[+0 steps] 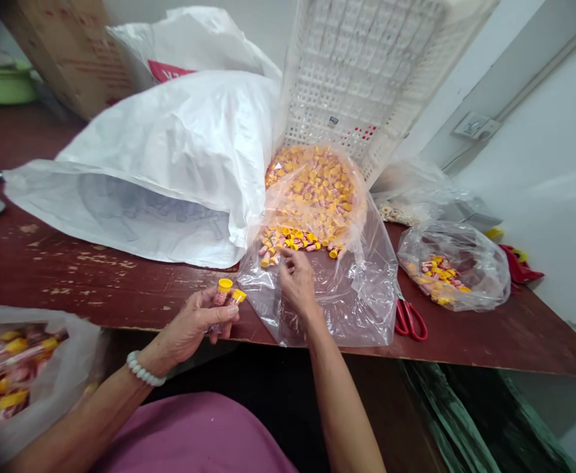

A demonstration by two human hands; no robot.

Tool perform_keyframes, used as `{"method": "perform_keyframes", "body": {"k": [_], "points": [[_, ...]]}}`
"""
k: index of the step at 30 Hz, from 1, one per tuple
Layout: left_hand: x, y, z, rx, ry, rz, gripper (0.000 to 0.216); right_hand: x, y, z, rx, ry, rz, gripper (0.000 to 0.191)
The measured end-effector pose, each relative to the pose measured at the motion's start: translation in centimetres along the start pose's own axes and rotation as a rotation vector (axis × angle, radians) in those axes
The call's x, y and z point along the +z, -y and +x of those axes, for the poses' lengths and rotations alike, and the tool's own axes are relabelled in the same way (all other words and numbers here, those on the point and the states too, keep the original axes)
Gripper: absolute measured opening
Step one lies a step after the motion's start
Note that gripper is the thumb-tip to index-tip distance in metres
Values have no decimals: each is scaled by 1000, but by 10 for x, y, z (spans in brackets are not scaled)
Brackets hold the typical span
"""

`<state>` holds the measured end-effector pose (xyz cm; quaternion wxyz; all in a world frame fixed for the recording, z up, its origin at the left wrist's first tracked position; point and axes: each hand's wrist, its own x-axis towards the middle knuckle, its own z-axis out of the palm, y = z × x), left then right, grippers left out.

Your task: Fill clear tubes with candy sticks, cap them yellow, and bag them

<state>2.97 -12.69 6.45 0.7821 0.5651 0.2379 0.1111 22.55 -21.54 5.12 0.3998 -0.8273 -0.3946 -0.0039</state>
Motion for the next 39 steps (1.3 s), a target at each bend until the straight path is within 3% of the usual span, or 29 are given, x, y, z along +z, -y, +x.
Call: {"method": "perform_keyframes", "body": {"k": [2, 5, 9, 15, 18, 20, 22, 25, 28, 31, 36, 39], "points": [[-2, 3, 0, -25, -30, -2, 24, 4, -28, 31, 56, -92, -94, 37], [-5, 8, 0, -47, -43, 5, 24, 13, -53, 58, 24, -56, -145, 33], [-8, 10, 4, -56, -71, 12, 25, 24, -60, 57, 8, -7, -198, 19], [-6, 13, 8, -23, -27, 10, 25, 20, -62, 42, 65, -116, -160, 13], [-5, 16, 9, 25, 5, 18, 24, 8, -41, 25, 101, -210, -88, 19], [-4, 17, 9, 32, 7, 60, 23, -1, -12, 5, 103, -179, 70, 25], [-2, 15, 8, 33, -1, 122, 22, -10, 22, -18, 76, 10, 471, 27], [1, 12, 6, 58, 1, 199, 24, -18, 65, -47, -17, 247, 681, 21], [4, 10, 2, 90, 5, 263, 28, -19, 83, -59, -132, 303, 510, 12], [3, 12, -1, 113, -4, 332, 29, -16, 84, -58, -232, 225, 325, 11], [1, 13, -3, 114, -4, 357, 32, -17, 83, -56, -298, 141, 264, 10], [3, 11, -4, 105, 5, 341, 33, -19, 86, -59, -354, 190, 222, 10]]}}
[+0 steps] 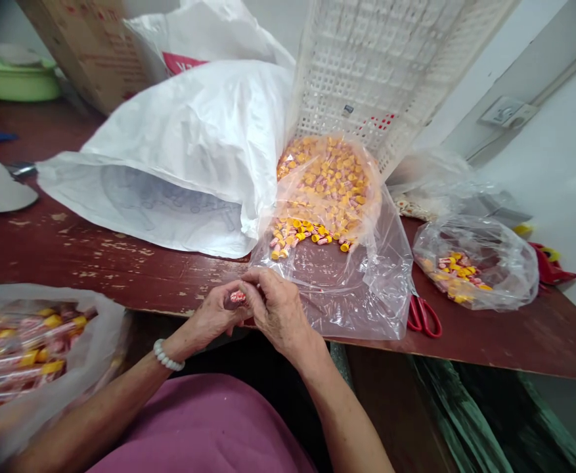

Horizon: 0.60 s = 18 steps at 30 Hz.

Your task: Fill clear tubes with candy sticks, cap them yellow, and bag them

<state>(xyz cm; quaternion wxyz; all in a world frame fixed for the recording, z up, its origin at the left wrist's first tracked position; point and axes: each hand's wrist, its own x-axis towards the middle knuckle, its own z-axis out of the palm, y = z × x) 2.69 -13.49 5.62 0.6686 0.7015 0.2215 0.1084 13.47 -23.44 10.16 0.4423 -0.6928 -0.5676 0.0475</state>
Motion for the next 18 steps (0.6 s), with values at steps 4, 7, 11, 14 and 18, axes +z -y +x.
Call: {"method": "perform_keyframes", "body": {"k": [4, 7, 11, 14, 18], "points": [[0, -3, 0, 27, 35, -13, 30, 0, 1, 0, -75, -19, -24, 20], [0, -3, 1, -3, 29, -34, 28, 1, -2, 0, -80, -186, -79, 22], [4, 0, 2, 30, -37, -131, 16, 13, -8, -9, -173, -148, -253, 28], [7, -2, 2, 33, -44, -192, 10, 22, -11, -16, -198, -69, -310, 26], [2, -7, 4, -31, 8, -239, 13, 19, -11, -16, -93, -64, -95, 44]]}}
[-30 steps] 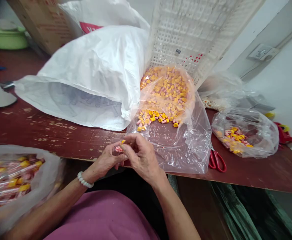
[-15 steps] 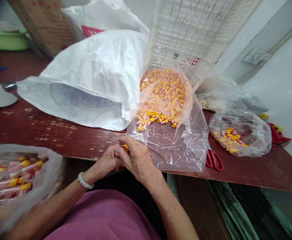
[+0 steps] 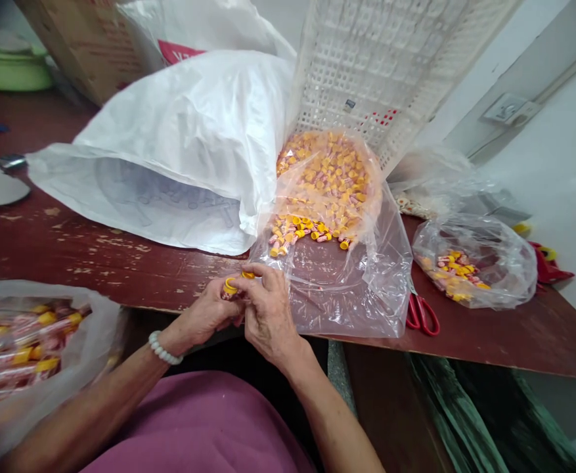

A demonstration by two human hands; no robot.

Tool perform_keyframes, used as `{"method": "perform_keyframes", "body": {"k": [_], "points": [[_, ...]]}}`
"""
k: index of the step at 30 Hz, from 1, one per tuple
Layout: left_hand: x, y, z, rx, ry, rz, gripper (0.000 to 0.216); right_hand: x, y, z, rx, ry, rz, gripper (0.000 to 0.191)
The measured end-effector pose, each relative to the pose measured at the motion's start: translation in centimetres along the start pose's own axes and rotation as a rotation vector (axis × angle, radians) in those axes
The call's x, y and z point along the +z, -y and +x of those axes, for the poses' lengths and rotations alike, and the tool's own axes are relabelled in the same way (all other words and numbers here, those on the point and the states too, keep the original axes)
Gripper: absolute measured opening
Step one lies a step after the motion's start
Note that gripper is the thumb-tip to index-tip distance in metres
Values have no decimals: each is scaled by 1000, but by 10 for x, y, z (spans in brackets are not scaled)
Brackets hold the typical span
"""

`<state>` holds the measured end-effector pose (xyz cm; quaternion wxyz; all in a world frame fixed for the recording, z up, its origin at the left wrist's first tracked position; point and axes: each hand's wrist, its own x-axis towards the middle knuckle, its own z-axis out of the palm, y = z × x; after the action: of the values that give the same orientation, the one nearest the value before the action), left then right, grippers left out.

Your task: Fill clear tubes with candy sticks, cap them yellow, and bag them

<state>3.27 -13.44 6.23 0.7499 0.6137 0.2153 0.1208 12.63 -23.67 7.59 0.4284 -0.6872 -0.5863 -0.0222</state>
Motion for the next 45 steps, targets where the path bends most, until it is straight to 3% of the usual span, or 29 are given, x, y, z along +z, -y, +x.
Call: {"method": "perform_keyframes", "body": {"k": [4, 7, 10, 21, 29, 33, 35, 38, 41, 45], "points": [[-6, 2, 2, -76, 37, -200, 13, -2, 4, 1, 94, -36, 76, 58], [-5, 9, 2, -75, 7, -362, 14, 7, 4, -4, 52, 87, -22, 81], [-1, 13, 3, -69, 10, -372, 12, 18, 1, -7, 38, 156, -137, 93], [0, 9, -1, -82, -11, -314, 18, 21, -2, -1, 30, 166, -84, 67], [-1, 5, -2, -170, -40, -529, 21, 24, -2, -5, -12, 128, -15, 82], [-2, 1, -4, -269, 3, -627, 22, 24, -4, -2, -129, 22, -99, 64], [-4, -4, -10, -263, 0, -641, 23, 24, 2, 2, -196, 6, -129, 61], [-10, -21, -32, -172, -29, -577, 22, 24, 18, 6, -209, 73, -54, 75], [-32, -47, -68, -20, -119, -335, 19, 23, 28, 7, -178, 113, 48, 92], [-94, -77, -122, 194, -583, 55, 12, 20, 1, 1, -8, 101, 68, 71]]}}
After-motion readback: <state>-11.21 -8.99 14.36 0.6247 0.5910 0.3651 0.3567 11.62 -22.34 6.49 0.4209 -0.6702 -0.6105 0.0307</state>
